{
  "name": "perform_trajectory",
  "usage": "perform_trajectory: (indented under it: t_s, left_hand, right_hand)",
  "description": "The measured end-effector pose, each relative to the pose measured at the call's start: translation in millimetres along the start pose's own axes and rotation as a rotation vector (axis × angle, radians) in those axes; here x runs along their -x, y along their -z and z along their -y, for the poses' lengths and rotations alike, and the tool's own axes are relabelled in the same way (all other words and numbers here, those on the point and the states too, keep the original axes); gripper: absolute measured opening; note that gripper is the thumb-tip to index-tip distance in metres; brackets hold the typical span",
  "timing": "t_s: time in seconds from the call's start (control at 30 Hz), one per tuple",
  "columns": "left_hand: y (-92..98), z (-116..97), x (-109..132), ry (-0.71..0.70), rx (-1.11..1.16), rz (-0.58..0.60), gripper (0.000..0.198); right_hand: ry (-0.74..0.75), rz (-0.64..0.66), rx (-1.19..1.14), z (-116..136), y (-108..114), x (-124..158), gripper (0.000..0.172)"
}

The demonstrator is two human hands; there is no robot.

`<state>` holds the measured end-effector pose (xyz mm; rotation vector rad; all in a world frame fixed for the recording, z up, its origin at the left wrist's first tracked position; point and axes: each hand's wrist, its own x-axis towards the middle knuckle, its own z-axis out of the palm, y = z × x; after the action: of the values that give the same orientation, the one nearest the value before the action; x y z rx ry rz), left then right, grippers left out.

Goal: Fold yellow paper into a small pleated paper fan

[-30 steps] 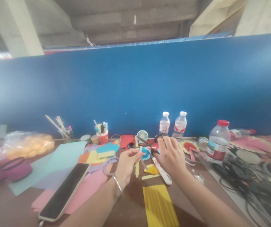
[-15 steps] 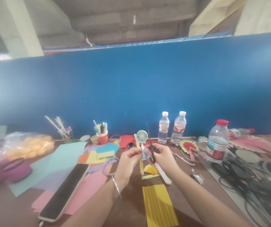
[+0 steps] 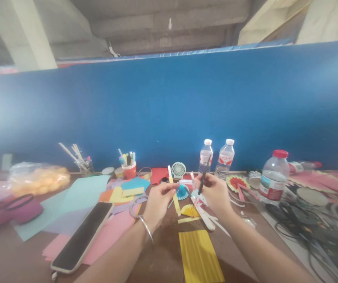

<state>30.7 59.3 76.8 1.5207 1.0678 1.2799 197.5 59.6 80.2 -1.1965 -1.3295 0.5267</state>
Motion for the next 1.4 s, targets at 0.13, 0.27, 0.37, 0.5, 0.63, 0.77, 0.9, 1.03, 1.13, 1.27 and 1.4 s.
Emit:
perform_trajectory:
  t_s: [0.13, 0.27, 0.37, 0.5, 0.63, 0.77, 0.9, 1.03, 1.13, 1.27, 1.4]
  left_hand:
    - [3.9, -3, -2, -0.023, 0.039, -0.020, 0.015]
    - [6.4, -4, -3, -0.074, 0.056, -0.020, 0.017]
    - [7.6, -4, -3, -0.050, 0.016, 0.016, 0.020]
    - [9.3, -6, -3, -0.053, -0.045, 0.030, 0.017]
    - [14.5, -10, -7, -0.082, -0.099, -0.031, 0.016]
    - [22.0, -14, -12, -0.064, -0.035, -0.092, 0.021]
    - [28.3, -18, -13, 0.013, -0.071, -0.006, 0.017]
    - [30.0, -24, -10, 0.067, -0.140, 0.078, 0.015]
    - [27.7, -32, -6, 0.088, -0.164, 0.123, 0.017]
    - [24.6, -40, -1, 0.061, -0.243, 0.155, 0.020]
    - [25.7, -36, -1, 0.032, -0.288, 0.182, 0.021]
  right_hand:
    - [0.009, -0.035, 0.611, -11, 36, -28, 0.017]
    - [-0.040, 0.059, 1.018, -32, 60, -44, 0.016]
    - [-0.060, 0.123, 1.100, -44, 61, -47, 0.019]
    - [-0.053, 0.133, 1.002, -42, 50, -44, 0.016]
    - [-0.050, 0.419, 0.653, -23, 34, -30, 0.028]
    - [0.012, 0.711, 0.475, -8, 19, -10, 0.033]
    - [0.045, 0.778, 0.457, -4, 8, 2, 0.034]
    - [0.059, 0.787, 0.434, 0, 2, 7, 0.036]
    - [0.048, 0.825, 0.348, 6, 2, 8, 0.039]
    - [0.013, 0.882, 0.217, 9, 3, 9, 0.039]
    - [0.010, 0.920, 0.129, 8, 3, 11, 0.038]
